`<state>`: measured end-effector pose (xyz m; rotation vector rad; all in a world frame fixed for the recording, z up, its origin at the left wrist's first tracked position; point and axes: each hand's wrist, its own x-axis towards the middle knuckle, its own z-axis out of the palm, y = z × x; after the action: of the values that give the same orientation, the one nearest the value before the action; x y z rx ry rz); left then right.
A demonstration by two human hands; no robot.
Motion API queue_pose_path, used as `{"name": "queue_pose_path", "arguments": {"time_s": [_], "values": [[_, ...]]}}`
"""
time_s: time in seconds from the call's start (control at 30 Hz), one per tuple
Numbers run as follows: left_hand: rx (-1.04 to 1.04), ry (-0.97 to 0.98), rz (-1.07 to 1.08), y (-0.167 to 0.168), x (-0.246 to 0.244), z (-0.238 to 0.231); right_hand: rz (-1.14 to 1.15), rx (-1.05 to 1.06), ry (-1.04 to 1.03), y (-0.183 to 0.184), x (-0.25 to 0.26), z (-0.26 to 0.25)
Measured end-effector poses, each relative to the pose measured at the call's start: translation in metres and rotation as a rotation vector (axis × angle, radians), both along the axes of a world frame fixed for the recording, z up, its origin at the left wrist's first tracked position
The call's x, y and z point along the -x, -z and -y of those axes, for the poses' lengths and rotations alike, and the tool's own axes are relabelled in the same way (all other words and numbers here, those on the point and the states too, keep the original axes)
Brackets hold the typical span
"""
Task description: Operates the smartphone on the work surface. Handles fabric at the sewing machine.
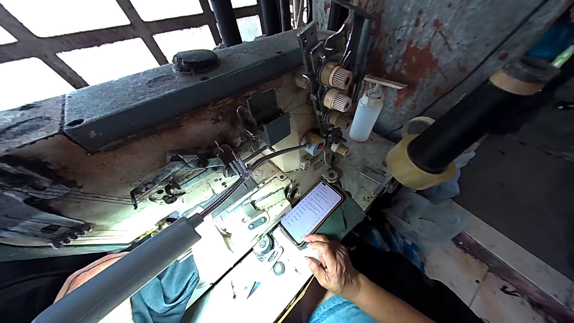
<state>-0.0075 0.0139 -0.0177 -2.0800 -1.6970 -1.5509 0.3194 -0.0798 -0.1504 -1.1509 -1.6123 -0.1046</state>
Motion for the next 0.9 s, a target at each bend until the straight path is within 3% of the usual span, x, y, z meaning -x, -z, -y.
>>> {"name": "queue_pose_path", "arguments": {"time_s": [0.5, 0.8, 0.9], "values": [[0.006, 0.003, 0.048, 0.001, 0.0, -0.001, -0.021, -0.003, -0.099, 0.002, 0.014, -0.004], [-0.043, 0.135, -0.1, -0.002, 0.009, -0.004, -0.305, 0.118, -0.185, -0.007, 0.005, 0.001], [-0.037, 0.126, -0.096, -0.004, 0.007, -0.002, -0.292, 0.142, -0.169, -0.008, 0.004, 0.002]]}}
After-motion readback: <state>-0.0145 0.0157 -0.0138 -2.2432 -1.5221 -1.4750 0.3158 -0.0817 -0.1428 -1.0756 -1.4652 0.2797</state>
